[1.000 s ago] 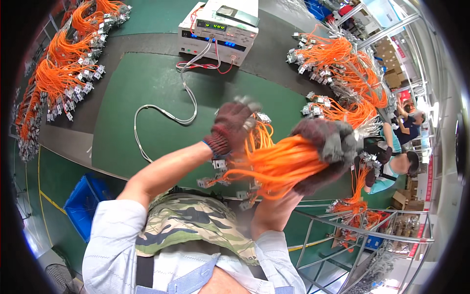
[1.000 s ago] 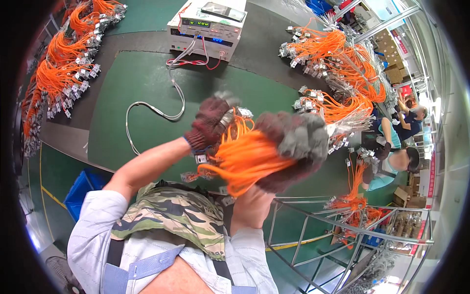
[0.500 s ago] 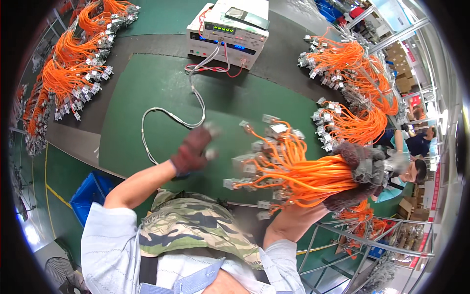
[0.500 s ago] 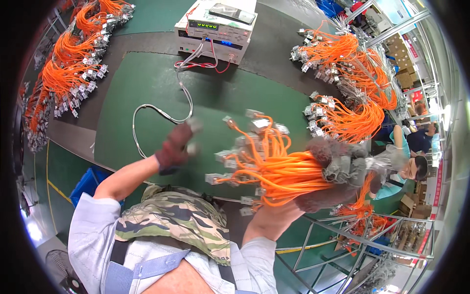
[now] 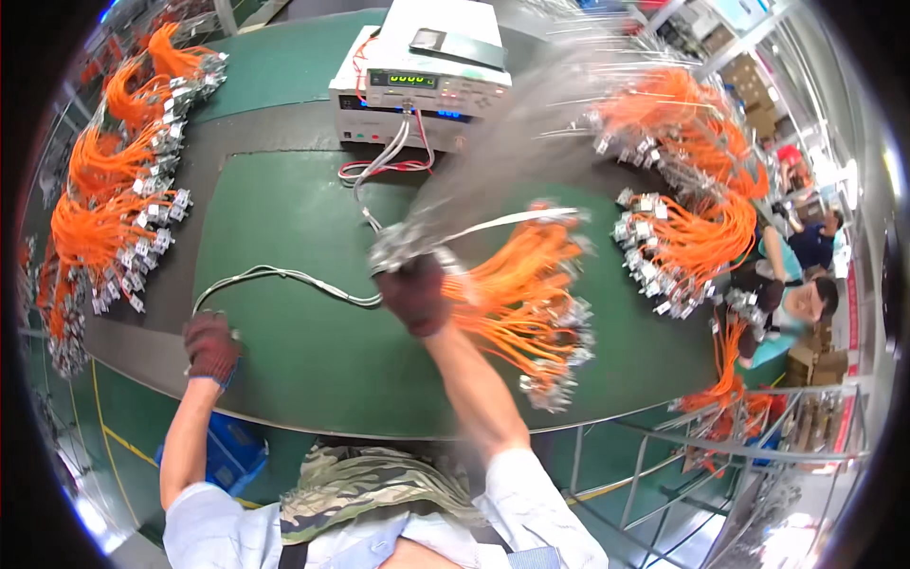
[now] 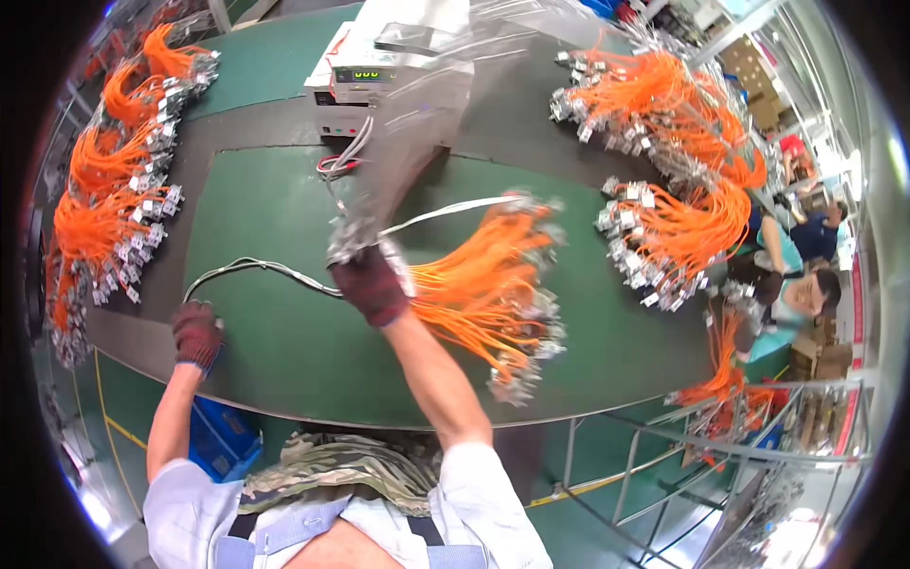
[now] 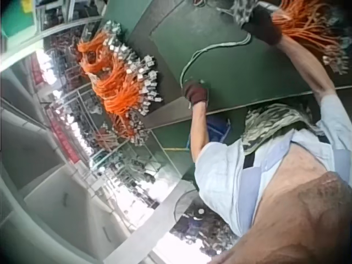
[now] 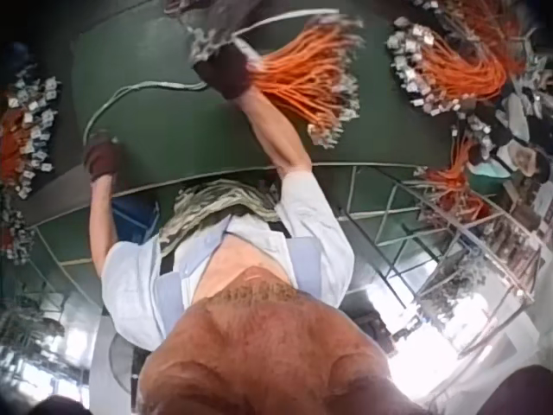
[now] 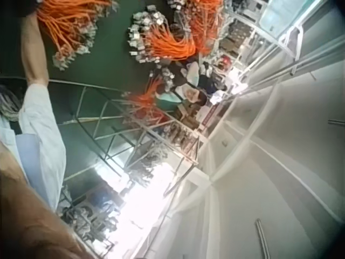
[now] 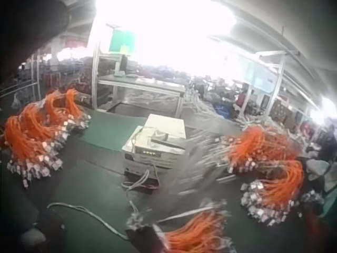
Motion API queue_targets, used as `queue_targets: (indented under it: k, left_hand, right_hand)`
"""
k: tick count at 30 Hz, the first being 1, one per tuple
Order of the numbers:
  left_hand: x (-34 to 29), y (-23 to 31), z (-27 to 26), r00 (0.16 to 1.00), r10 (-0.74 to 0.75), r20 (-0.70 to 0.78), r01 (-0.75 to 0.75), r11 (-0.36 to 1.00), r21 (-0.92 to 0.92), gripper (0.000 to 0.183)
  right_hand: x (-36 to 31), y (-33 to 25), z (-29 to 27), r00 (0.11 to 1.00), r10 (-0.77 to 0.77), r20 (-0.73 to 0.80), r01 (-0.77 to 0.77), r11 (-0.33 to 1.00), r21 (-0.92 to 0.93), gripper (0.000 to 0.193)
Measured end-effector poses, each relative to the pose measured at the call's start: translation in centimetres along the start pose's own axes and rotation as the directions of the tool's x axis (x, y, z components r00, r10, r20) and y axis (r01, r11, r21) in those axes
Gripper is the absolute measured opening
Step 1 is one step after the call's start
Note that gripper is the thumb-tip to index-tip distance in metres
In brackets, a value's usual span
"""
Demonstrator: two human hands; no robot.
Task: Assembling and testing electrical wire harnesses at a factory workstation.
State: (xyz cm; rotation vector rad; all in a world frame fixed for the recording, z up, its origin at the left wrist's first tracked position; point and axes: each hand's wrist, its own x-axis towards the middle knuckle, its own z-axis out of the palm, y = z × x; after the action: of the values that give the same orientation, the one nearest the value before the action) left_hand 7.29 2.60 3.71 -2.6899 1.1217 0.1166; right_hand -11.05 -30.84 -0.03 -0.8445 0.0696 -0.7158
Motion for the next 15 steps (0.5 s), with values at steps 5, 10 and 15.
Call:
queue_targets:
  k: [5,10,15]
  left_hand:
    - [2.3,11.0,-6.3,0.890,0.125,-0.438,-0.438,0.496,-0.750,0.095]
    - [6.0,19.7,-10.4,0.931,0.112,-0.347,-0.359,0.104,-0.928,0.069]
    - [6.5,24.3,-12.4,0.866,0.210,-0.454,-0.498,0.281,-0.820,0.048]
  right_hand:
    - [-2.0,11.4,-3.4,0.969,0.168,0.183,-0.193,0.972,0.132,0.030]
    - [-2.4,10.1,-0.4,0.967,0.181,0.182,-0.001,0.713,-0.701,0.032]
    - [-3.2,11.4,-1.0,0.995,-0.042,0.096,0.094,0.756,-0.648,0.033]
